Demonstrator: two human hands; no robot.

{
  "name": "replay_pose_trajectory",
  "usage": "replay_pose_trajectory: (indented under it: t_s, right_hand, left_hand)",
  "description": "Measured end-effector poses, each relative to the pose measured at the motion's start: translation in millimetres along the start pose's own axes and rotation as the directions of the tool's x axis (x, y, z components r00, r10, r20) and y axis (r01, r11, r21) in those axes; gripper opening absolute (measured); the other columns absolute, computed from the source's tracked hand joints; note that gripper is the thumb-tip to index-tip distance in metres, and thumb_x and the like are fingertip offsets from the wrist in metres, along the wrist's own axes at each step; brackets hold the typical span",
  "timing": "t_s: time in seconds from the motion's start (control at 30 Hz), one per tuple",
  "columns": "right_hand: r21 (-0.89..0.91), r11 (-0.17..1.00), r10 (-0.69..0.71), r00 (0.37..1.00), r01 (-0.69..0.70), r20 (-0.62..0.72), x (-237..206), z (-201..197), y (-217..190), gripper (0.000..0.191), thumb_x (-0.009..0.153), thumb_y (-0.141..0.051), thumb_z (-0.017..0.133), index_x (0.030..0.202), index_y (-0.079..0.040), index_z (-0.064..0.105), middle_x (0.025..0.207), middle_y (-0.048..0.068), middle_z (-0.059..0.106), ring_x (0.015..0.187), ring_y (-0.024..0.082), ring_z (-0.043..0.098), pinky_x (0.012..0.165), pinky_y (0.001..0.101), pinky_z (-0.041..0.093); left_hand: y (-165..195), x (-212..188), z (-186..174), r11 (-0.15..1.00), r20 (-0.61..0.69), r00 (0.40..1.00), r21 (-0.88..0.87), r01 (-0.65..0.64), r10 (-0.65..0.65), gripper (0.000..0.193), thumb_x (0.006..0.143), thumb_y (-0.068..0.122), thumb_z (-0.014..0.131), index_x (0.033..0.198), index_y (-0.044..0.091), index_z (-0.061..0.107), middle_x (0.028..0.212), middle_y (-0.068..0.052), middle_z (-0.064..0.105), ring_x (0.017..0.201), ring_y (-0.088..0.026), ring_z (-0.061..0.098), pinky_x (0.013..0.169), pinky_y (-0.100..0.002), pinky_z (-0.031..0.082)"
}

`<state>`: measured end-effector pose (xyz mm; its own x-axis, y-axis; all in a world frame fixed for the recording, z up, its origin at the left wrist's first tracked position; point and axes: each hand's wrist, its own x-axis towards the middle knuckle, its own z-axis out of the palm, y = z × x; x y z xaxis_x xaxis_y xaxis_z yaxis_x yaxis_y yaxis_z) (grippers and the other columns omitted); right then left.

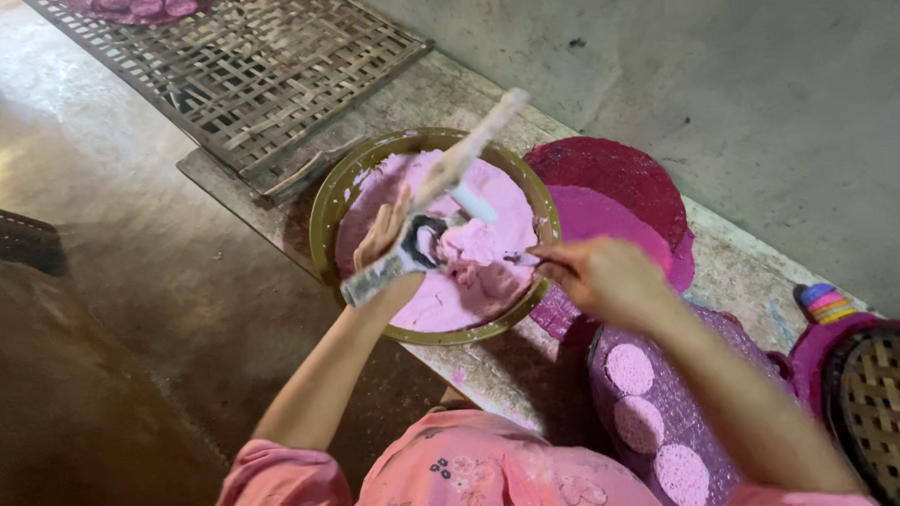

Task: The person scoops pink rice dough from a large basin into a wooden hand-held press mold, squeezes the mold to extrude a round cake onto a tray, and repeats this across trays. At the end the person lifts and stacks the filled round trays.

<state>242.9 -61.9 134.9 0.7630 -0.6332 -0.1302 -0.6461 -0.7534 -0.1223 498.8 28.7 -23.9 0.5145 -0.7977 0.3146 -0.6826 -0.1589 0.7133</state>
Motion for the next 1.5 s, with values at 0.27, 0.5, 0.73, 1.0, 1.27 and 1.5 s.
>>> replay_pose_trajectory:
  t_s: [0.27, 0.5, 0.73, 1.0, 1.27, 1.5]
  right_hand:
    - [-0.561, 0.706, -0.477, 0.876, 0.433, 0.075, 9.6, 22.5, -55.1, 0.018, 0.088, -0.016, 0.06, 0.101, -0.006, 0.065, 0.085, 0.01, 0.069, 0.064, 0.027, 0.073, 0.049, 0.0395, 0.056]
    - [-0.508, 0.824, -0.178, 0.966, 0.251, 0.188, -23.6, -56.6, -47.8, 0.022, 0.09, -0.012, 0.054, 0.111, -0.009, 0.06, 0.091, 0.01, 0.069, 0.068, 0.028, 0.074, 0.049, 0.0418, 0.059]
    - [-0.54, 0.746, -0.399, 0.911, 0.39, 0.107, 9.1, 15.7, -83.3, 0.022, 0.089, -0.015, 0.059, 0.107, -0.004, 0.064, 0.085, 0.011, 0.07, 0.067, 0.025, 0.074, 0.05, 0.036, 0.058]
    - [-0.513, 0.847, -0.08, 0.988, 0.139, 0.135, -22.1, -69.0, -44.3, 0.022, 0.091, -0.012, 0.053, 0.111, -0.015, 0.062, 0.091, 0.009, 0.069, 0.071, 0.028, 0.074, 0.053, 0.0434, 0.059]
    - [-0.551, 0.723, -0.425, 0.897, 0.417, 0.121, 15.0, -19.4, -71.9, 0.018, 0.09, -0.015, 0.056, 0.105, -0.008, 0.063, 0.09, 0.01, 0.069, 0.067, 0.026, 0.074, 0.051, 0.0401, 0.058]
    - [-0.501, 0.849, -0.096, 0.981, 0.168, 0.166, -24.2, -82.4, -57.4, 0.023, 0.088, -0.015, 0.058, 0.111, -0.014, 0.063, 0.09, 0.008, 0.067, 0.065, 0.028, 0.074, 0.047, 0.0429, 0.058]
  left_hand:
    - [38.1, -31.2, -0.7, 0.982, 0.177, 0.967, -0.081, -0.172, 0.184, 0.06, 0.084, 0.034, 0.078, 0.134, 0.005, 0.061, 0.127, -0.017, 0.066, 0.113, -0.035, 0.065, 0.098, -0.046, 0.051]
    - [7.5, -24.3, -10.8, 0.965, 0.085, 0.963, 0.024, -0.26, 0.257, 0.077, 0.082, 0.047, 0.075, 0.146, 0.008, 0.053, 0.144, -0.02, 0.058, 0.125, -0.038, 0.056, 0.104, -0.055, 0.044]
    - [12.8, -34.9, 9.9, 0.96, 0.111, 0.954, -0.011, -0.28, 0.28, 0.082, 0.071, 0.032, 0.073, 0.148, 0.017, 0.049, 0.139, -0.015, 0.06, 0.131, -0.037, 0.053, 0.112, -0.052, 0.035]
    - [8.9, -7.8, -33.1, 0.913, 0.188, 0.974, -0.406, -0.044, 0.13, 0.017, 0.094, 0.024, 0.074, 0.105, 0.013, 0.066, 0.108, -0.01, 0.075, 0.092, -0.023, 0.072, 0.09, -0.037, 0.059]
    - [31.8, -15.3, -2.7, 0.938, 0.143, 0.964, -0.299, -0.175, 0.225, 0.053, 0.085, 0.027, 0.076, 0.133, 0.009, 0.062, 0.133, -0.014, 0.066, 0.108, -0.028, 0.07, 0.094, -0.042, 0.055]
    - [7.1, -4.4, -14.0, 0.936, 0.058, 0.936, 0.035, -0.35, 0.348, 0.065, 0.083, 0.036, 0.072, 0.143, 0.016, 0.054, 0.148, -0.014, 0.056, 0.116, -0.035, 0.066, 0.093, -0.047, 0.055]
